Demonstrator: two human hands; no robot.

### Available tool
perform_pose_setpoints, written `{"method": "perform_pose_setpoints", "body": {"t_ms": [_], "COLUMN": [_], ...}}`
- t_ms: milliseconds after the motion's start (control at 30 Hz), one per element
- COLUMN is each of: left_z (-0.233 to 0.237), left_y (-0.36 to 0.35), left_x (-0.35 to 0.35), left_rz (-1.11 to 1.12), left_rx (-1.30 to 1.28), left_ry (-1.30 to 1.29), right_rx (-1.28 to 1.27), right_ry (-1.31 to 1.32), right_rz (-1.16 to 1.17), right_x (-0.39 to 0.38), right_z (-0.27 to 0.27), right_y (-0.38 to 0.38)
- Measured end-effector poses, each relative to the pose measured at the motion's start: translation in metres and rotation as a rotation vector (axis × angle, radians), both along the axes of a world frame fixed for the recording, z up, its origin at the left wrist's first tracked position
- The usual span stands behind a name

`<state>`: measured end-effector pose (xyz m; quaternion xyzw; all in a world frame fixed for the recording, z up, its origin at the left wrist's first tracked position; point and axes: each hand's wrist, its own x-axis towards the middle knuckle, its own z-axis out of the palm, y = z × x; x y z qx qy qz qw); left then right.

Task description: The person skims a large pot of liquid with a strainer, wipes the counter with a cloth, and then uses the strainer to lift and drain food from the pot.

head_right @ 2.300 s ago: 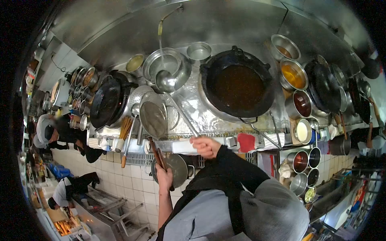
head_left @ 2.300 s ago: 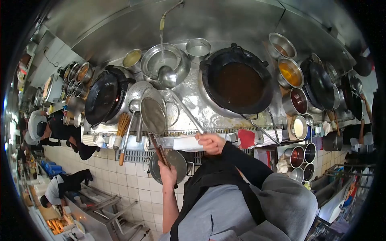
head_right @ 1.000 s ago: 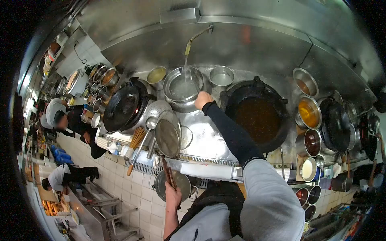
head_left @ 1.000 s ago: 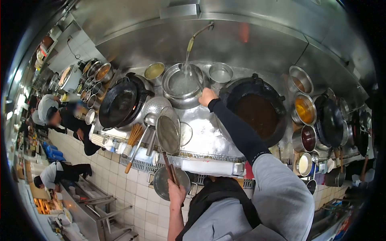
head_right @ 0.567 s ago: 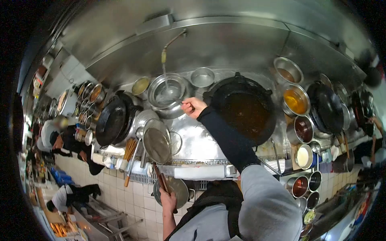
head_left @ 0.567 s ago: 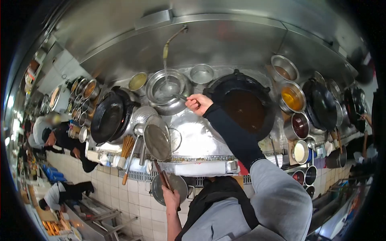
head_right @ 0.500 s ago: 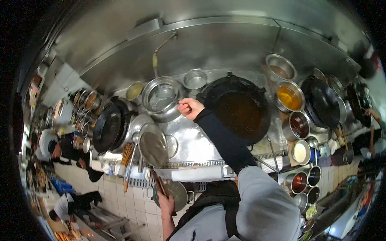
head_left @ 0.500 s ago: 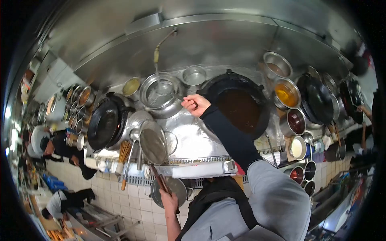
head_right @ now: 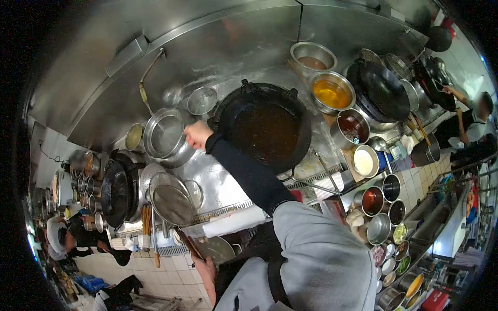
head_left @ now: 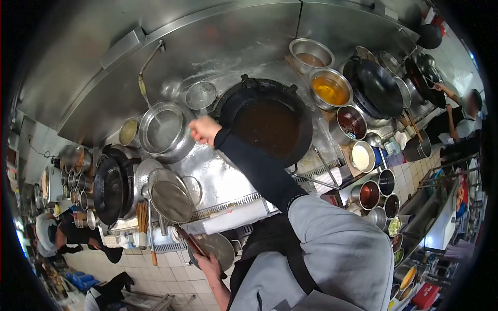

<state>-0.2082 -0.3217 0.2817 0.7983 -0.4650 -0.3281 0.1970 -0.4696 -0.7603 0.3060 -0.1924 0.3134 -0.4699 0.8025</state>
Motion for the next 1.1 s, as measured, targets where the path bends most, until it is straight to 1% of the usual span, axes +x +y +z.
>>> {"method": "perform_pose_setpoints", "body": {"t_ms": [67, 100, 167, 233, 267, 367, 433, 467, 500, 533, 633, 667, 767, 800, 867, 967, 1033, 1100], "left_z": [-0.003, -0.005, -0.012, -0.026, -0.03, -0.008, -0.006, -0.004, -0.002, 0.0, -0.007, -0.01, 0.005, 0.009, 0.013, 0.0, 0.003, 0.001], "left_y": [0.001, 0.002, 0.006, 0.01, 0.012, 0.007, 0.008, 0.008, 0.007, 0.006, 0.006, 0.006, 0.001, 0.001, 0.0, 0.003, 0.004, 0.008], "left_x": [0.0, 0.002, 0.007, 0.015, 0.017, 0.003, -0.002, -0.004, -0.005, -0.007, -0.004, -0.002, -0.008, -0.01, -0.013, -0.007, -0.009, -0.008], "left_rz": [-0.002, -0.001, 0.014, 0.019, 0.02, 0.05, 0.026, 0.011, 0.023, 0.035, 0.039, 0.035, 0.052, 0.052, 0.055, 0.058, 0.029, 0.023], "left_rx": [-0.049, -0.054, -0.068, -0.05, -0.044, 0.012, -0.065, -0.104, -0.08, -0.057, -0.017, -0.008, 0.025, 0.022, 0.016, 0.023, -0.039, -0.05], "left_ry": [-0.011, -0.017, -0.026, -0.052, -0.064, -0.067, -0.066, -0.066, -0.067, -0.067, -0.093, -0.107, -0.072, -0.086, -0.11, -0.133, -0.136, -0.108], "right_rx": [-0.156, -0.297, -0.568, -0.755, -0.771, -0.813, -0.327, -0.091, 0.139, 0.255, 0.241, 0.236, 0.118, 0.138, 0.11, 0.046, 0.054, 0.054], "right_ry": [0.514, 0.82, 1.314, 1.491, 1.556, 1.671, 0.949, 0.582, 0.211, 0.064, -0.173, -0.208, -0.316, -0.345, -0.405, -0.487, -0.677, -0.842], "right_rz": [0.032, 0.054, 0.043, 0.067, 0.146, 0.308, 0.402, 0.424, 0.432, 0.347, 0.239, 0.222, 0.175, 0.199, 0.096, -0.058, -0.104, -0.077], "right_x": [0.032, 0.042, 0.057, 0.074, 0.081, 0.101, 0.103, 0.1, 0.099, 0.104, 0.088, 0.08, 0.049, 0.04, 0.021, -0.006, -0.025, -0.043], "right_z": [-0.011, -0.011, 0.001, -0.016, -0.015, -0.028, -0.047, -0.045, -0.044, -0.045, -0.028, -0.026, -0.014, -0.012, -0.002, 0.023, 0.032, 0.029], "right_y": [0.018, 0.026, 0.04, 0.032, 0.028, 0.001, -0.029, -0.037, -0.042, -0.042, -0.016, -0.011, 0.007, 0.007, 0.014, 0.023, 0.013, -0.001]}}
